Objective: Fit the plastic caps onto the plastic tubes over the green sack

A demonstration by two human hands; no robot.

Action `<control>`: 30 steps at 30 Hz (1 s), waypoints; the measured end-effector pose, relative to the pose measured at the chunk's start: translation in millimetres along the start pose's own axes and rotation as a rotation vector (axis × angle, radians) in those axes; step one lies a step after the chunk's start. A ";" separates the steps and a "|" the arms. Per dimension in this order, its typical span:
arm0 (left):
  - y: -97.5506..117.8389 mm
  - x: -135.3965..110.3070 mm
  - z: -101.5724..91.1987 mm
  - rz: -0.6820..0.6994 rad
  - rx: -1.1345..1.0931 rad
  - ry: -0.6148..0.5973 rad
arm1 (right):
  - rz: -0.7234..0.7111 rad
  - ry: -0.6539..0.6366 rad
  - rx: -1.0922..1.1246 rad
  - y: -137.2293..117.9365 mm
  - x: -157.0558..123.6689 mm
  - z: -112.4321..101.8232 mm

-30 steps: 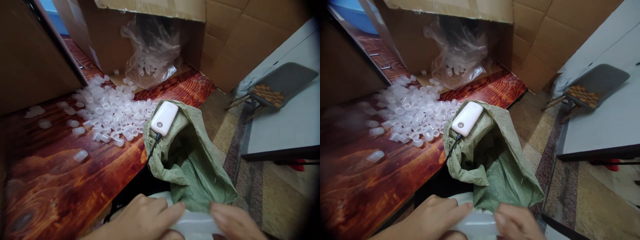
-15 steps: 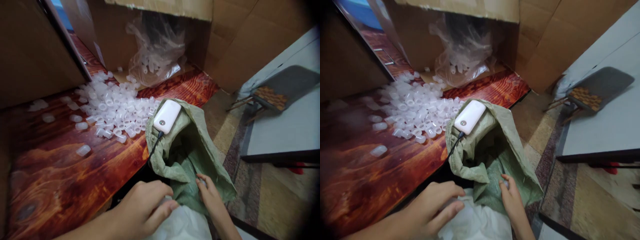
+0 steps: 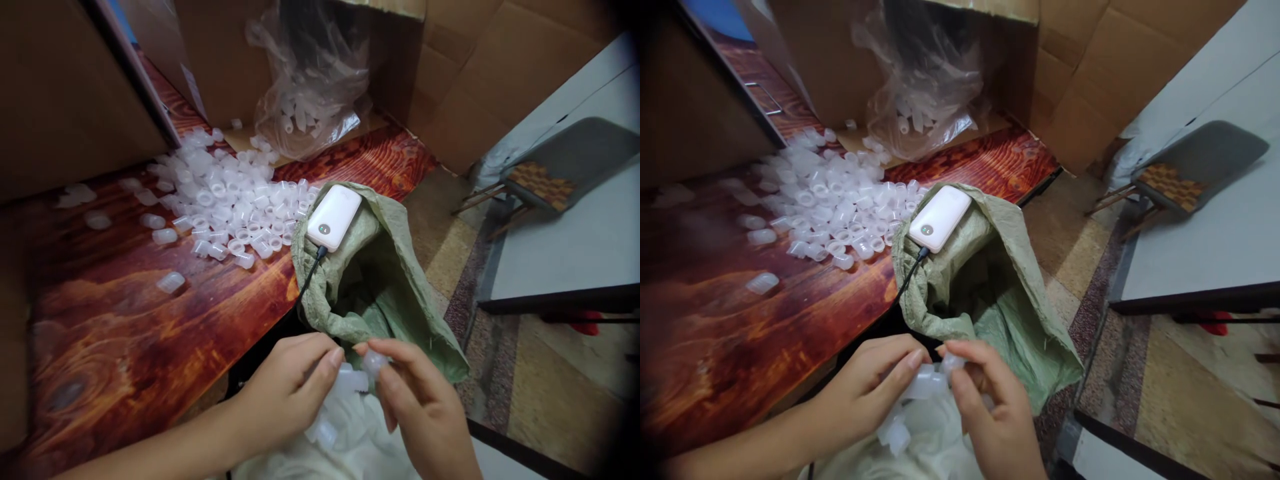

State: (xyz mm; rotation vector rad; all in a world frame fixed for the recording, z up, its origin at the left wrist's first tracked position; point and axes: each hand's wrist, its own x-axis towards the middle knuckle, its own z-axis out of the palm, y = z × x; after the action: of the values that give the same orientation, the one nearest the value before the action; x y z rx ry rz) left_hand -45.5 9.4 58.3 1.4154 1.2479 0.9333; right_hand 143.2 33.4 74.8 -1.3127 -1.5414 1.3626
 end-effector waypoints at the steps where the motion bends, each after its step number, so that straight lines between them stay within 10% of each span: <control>1: 0.6 0.5 -0.3 -0.014 -0.011 0.011 | -0.068 -0.020 -0.037 -1.2 -0.8 2.7; 15: 0.3 8.9 -1.8 -0.497 -0.559 -0.159 | -0.901 -0.383 -0.841 -15.1 10.4 -29.8; 25: 1.0 4.8 -4.9 -0.130 0.025 -0.019 | -0.386 -0.433 -0.681 -11.9 11.8 -12.6; 30: 1.9 8.3 -6.2 -0.293 -0.219 -0.085 | -0.841 -0.286 -0.785 -0.3 10.1 -16.4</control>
State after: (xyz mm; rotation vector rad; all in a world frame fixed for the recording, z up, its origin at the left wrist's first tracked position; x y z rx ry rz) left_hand -49.6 18.6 60.9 1.0571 1.2100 0.7736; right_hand 155.9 47.6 77.3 -0.6630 -2.5711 0.4066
